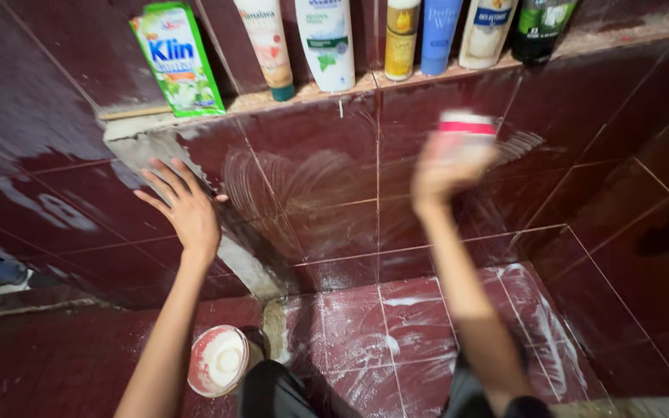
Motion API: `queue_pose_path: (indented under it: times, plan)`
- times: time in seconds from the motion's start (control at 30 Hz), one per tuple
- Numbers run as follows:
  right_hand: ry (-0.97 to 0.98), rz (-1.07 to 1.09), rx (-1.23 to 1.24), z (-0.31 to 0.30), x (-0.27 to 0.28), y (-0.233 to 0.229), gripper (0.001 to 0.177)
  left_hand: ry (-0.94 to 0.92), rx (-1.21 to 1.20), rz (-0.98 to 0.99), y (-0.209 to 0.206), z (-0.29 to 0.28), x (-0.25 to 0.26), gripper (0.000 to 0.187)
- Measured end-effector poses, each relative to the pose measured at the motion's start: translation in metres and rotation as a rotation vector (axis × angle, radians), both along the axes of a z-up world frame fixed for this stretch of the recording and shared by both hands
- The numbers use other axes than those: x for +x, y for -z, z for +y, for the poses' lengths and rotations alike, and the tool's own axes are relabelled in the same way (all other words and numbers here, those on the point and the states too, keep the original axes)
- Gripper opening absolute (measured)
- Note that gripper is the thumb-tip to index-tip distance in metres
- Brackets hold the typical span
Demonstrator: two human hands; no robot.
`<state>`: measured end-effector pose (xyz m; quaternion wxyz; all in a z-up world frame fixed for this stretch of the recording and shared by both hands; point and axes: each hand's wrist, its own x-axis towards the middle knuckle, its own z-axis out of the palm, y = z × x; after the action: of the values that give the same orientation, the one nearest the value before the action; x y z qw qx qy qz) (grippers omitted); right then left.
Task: The person scrubs the red tiled floor and lower wall sections with a pink brush and white cleaning powder. They dip the brush into a bucket of water to rinse it and continue scrubbing the grout lines and tile surfaces.
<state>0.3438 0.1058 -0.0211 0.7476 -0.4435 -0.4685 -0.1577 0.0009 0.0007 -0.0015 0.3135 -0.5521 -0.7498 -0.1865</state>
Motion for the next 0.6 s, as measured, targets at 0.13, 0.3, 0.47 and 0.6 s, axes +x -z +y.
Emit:
queue_pose_path:
  times: [0.13, 0.3, 0.47, 0.6]
  plan:
    - [-0.126, -0.471, 0.204, -0.050, -0.156, -0.028, 0.026, 0.006, 0.020, 0.010, 0.003, 0.000, 0.000, 0.104]
    - [-0.166, -0.619, 0.322, -0.053, -0.142, -0.041, 0.021, -0.009, 0.018, 0.006, -0.001, -0.002, 0.000, 0.103]
    - [-0.177, -0.127, 0.118, 0.000, 0.058, -0.037, 0.028, 0.008, 0.013, 0.022, 0.002, 0.002, -0.004, 0.102]
    - [0.091, 0.177, -0.051, 0.019, 0.145, -0.036, 0.043, 0.025, 0.003, -0.019, 0.006, 0.003, -0.006, 0.104]
